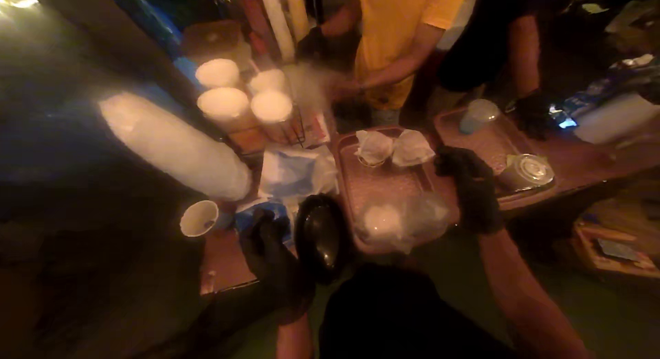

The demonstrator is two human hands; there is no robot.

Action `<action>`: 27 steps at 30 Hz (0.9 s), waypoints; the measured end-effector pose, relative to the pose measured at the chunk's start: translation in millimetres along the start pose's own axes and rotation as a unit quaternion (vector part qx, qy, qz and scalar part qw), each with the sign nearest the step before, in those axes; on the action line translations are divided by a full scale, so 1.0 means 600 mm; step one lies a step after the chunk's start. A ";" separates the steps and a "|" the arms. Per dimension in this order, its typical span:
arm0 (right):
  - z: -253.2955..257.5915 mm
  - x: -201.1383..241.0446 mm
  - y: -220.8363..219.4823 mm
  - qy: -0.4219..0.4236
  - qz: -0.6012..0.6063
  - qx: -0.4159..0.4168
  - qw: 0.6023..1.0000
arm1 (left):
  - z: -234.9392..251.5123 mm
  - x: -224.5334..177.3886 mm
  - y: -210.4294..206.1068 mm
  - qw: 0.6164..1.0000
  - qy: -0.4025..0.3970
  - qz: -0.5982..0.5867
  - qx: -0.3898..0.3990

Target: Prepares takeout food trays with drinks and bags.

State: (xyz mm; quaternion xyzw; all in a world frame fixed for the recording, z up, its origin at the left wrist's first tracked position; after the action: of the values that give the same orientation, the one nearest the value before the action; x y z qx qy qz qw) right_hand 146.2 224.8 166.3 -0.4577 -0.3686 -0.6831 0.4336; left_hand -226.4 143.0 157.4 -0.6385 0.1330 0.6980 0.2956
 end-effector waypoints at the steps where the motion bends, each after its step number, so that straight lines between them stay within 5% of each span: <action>1: 0.001 -0.003 0.000 -0.001 -0.003 -0.001 1.000 | -0.001 0.004 -0.002 1.000 -0.001 0.000 0.002; 27: 0.048 -0.071 0.057 -0.038 -0.020 0.072 0.996 | -0.082 0.020 -0.048 0.998 0.014 -0.009 -0.069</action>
State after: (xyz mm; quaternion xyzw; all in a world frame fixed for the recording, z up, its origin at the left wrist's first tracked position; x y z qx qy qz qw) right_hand 195.4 249.3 138.7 -0.4432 -0.4422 -0.6453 0.4377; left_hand -169.8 141.3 143.8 -0.6679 0.0834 0.6942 0.2552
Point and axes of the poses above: each hand's wrist, its own z-axis towards the middle knuckle, its own y-axis out of the back of the hand, x = y × z, the point moved 4 cm from there along z, towards the middle knuckle, and after that the axes turned 11 degrees about -x, right-handed, at the moved point
